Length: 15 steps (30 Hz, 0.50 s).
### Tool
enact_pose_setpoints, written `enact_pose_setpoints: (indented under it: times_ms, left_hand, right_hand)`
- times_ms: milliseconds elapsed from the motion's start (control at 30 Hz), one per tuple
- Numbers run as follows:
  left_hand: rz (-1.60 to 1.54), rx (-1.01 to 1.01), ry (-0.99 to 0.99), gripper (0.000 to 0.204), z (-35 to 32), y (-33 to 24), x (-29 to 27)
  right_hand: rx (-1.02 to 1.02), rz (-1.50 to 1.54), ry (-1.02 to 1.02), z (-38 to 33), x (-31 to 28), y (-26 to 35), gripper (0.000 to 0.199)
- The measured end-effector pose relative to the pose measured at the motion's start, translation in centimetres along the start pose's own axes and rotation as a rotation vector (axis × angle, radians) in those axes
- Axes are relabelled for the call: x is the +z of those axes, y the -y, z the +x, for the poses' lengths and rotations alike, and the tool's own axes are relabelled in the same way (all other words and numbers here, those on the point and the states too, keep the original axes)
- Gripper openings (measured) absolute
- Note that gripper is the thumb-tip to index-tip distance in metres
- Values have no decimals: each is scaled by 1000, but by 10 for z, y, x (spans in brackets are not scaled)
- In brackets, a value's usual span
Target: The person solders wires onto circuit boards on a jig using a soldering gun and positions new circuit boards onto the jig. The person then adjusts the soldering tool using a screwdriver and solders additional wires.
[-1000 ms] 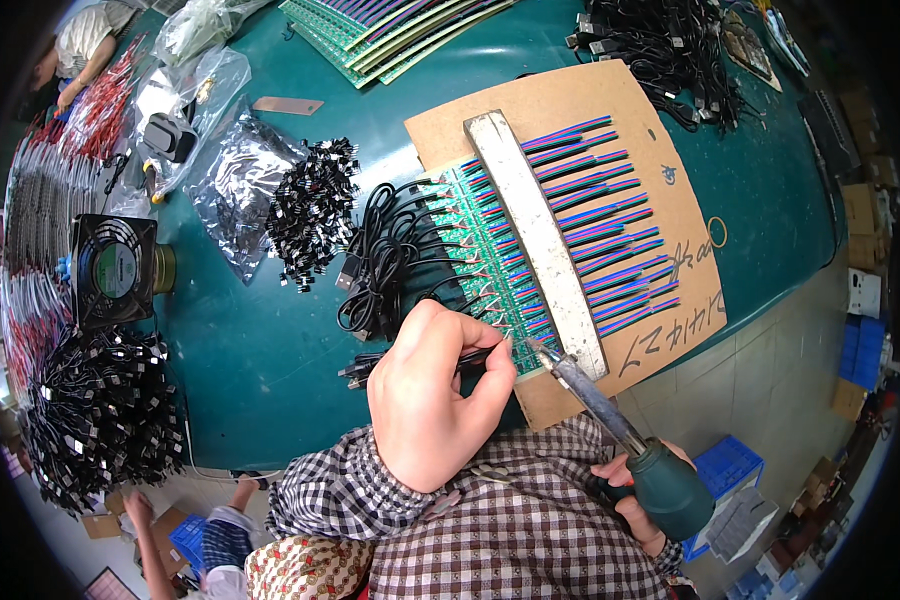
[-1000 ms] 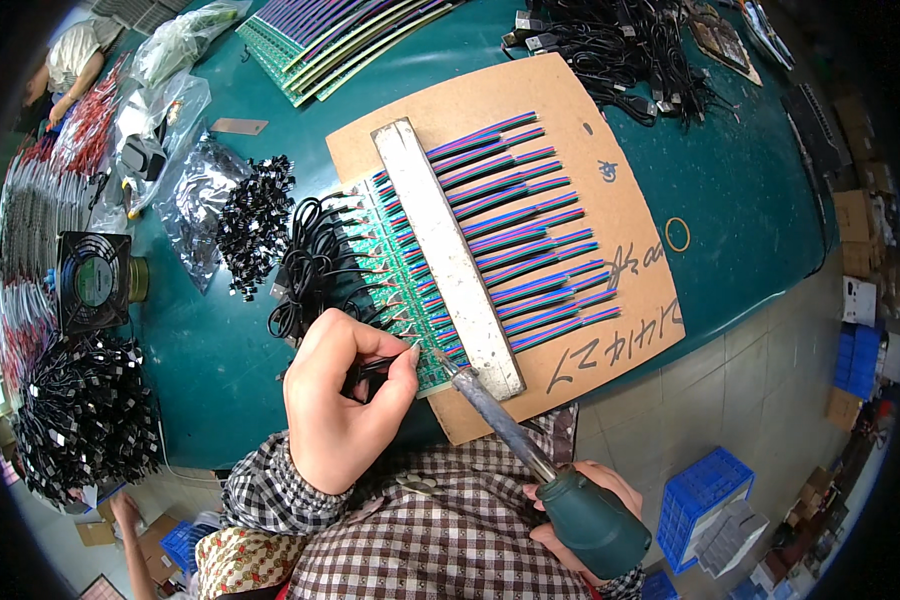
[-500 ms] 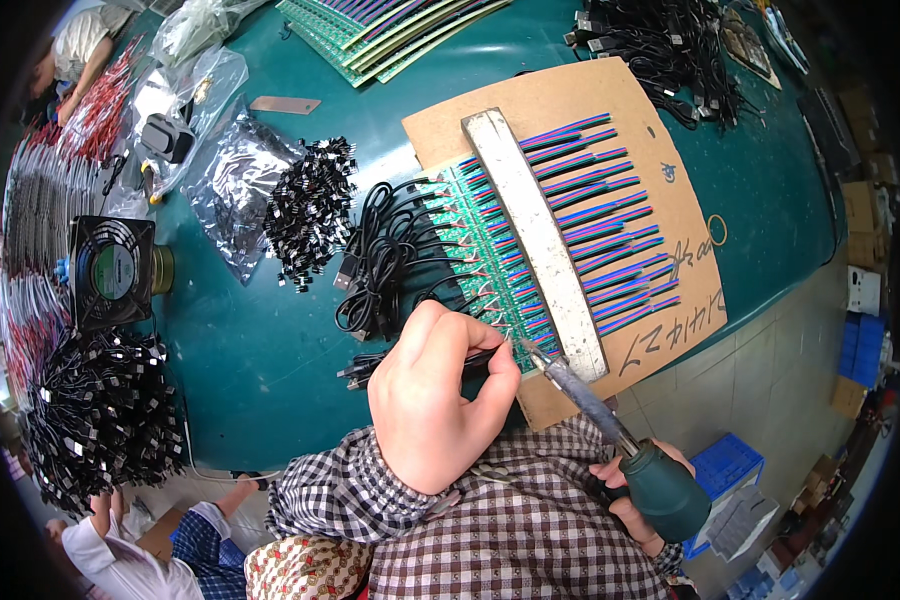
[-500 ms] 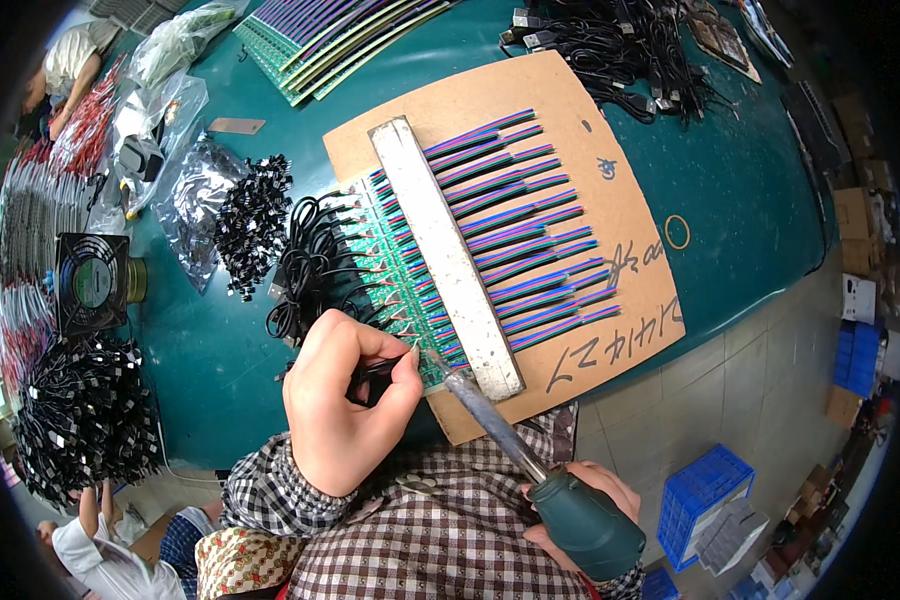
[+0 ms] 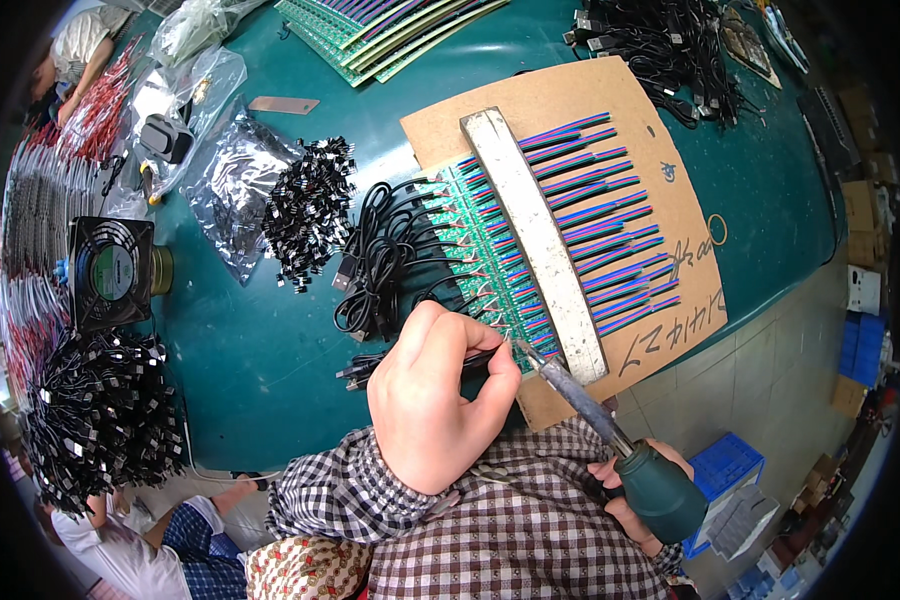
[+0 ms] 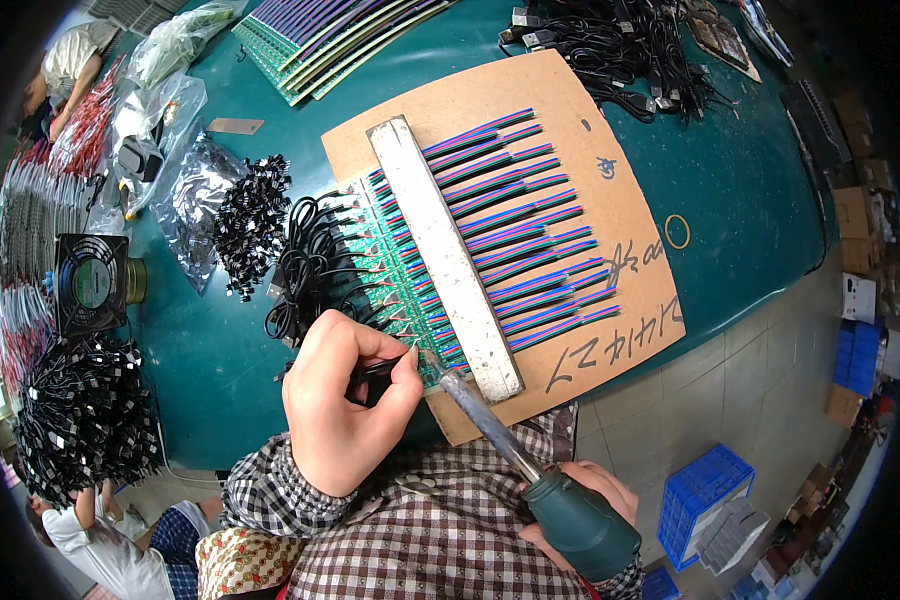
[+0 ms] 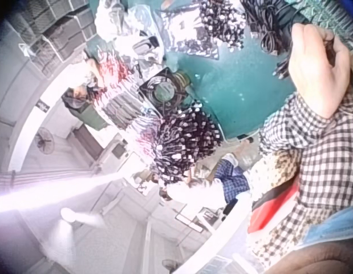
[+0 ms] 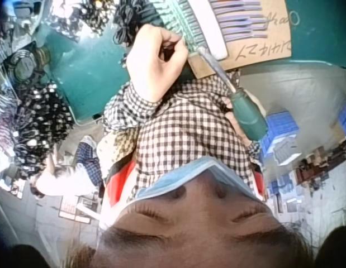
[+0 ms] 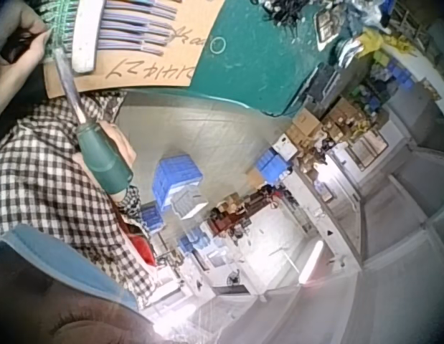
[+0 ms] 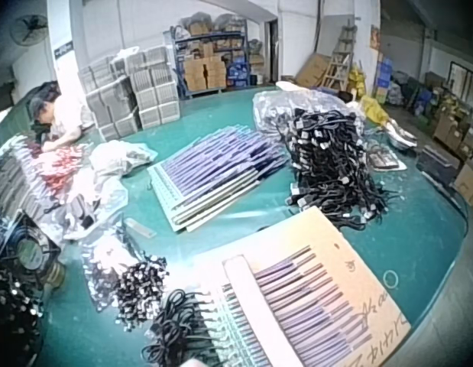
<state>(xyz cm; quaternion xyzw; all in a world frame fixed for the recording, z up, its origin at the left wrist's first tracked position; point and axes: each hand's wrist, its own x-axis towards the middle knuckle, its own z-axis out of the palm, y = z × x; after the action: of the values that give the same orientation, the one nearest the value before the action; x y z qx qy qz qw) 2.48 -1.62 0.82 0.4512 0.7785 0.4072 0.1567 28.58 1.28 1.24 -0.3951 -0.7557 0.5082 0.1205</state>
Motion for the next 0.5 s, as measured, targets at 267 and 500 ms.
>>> enact_pose_setpoints:
  times_ms: [267,500]
  left_hand:
    - [0,1,-1,16,0,0,0]
    - [0,-2,-9,16,0,0,1]
  right_hand:
    - [34,-39,27,-9,-2,-3,45]
    - [80,72,15,-10,-1,-2,43]
